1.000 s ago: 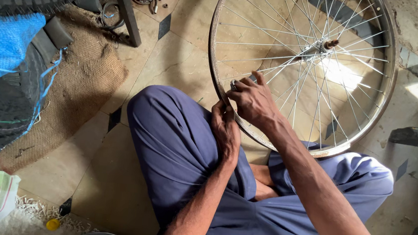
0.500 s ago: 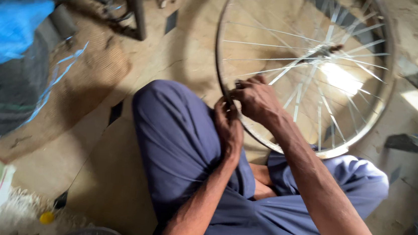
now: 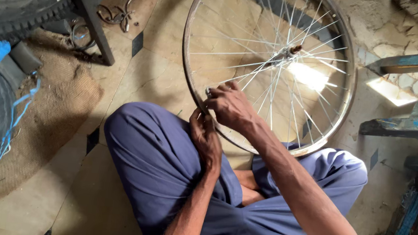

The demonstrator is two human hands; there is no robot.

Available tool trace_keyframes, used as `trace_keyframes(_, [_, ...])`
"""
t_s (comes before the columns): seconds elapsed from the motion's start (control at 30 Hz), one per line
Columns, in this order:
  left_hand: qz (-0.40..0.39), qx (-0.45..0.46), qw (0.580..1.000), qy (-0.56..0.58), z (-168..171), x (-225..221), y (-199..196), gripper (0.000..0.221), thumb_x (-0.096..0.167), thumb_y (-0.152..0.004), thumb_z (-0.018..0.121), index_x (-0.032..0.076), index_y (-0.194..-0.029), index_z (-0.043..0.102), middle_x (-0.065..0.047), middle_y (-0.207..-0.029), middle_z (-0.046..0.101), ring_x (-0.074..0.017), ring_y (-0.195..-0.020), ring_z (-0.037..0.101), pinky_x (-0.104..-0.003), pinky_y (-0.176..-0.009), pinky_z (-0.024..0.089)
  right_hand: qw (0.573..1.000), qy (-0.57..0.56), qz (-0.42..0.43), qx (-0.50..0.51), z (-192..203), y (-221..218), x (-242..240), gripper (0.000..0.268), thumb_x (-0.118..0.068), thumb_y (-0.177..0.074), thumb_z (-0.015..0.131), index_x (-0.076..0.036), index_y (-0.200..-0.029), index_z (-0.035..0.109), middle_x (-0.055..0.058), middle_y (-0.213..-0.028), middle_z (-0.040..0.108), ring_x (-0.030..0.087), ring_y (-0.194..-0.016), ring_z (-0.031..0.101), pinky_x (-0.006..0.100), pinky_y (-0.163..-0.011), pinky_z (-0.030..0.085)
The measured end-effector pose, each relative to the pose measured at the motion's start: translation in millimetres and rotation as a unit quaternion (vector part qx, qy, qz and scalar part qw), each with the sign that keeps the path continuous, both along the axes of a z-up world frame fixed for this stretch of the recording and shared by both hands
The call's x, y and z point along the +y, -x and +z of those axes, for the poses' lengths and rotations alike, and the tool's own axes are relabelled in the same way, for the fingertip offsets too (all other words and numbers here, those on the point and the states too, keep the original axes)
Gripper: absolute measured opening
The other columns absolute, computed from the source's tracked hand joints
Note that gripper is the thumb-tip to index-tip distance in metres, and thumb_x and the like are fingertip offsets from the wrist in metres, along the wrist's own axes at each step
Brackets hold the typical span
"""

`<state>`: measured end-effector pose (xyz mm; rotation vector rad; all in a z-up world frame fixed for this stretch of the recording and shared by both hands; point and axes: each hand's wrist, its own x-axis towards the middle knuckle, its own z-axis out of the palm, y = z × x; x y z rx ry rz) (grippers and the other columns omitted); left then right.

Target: The person repairs a bicycle wheel by adjusting spokes. They manipulate the rim and spoke nipples using their hands and a small spoke wrench while sitting on the floor.

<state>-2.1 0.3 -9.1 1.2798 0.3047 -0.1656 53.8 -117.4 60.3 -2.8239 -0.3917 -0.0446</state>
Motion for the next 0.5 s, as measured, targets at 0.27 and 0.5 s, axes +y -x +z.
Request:
trace_keyframes(0.27, [0.009, -0.046, 0.998, -0.05, -5, -1, -2, 0.029, 0.01, -0.104, 0.057, -0.004, -0.129, 0.059, -0.015, -0.118, 0.068, -0.0213, -0.104, 0.063, -0.033, -0.092, 0.051, 0.999, 0.034, -0.026, -0.011, -3, -3, 3, 0.005, -0.02, -0.072, 0.076, -0.018, -0.077, 0.074, 0.003, -0.088, 0.067, 0.022, -0.097, 0.066, 0.046, -0.106, 0.046])
trace_keyframes(0.5, [-0.001, -0.062, 0.995, -0.076, -1, 3, -4, 0.03, 0.014, -0.104, 0.056, -0.004, -0.127, 0.062, -0.015, -0.12, 0.07, -0.0218, -0.106, 0.064, -0.033, -0.092, 0.052, 0.998, 0.054, 0.009, -0.004, -14, 1, 0, 0.017, -0.021, -0.071, 0.076, -0.018, -0.088, 0.076, 0.003, -0.096, 0.068, 0.025, -0.099, 0.064, 0.042, -0.097, 0.047])
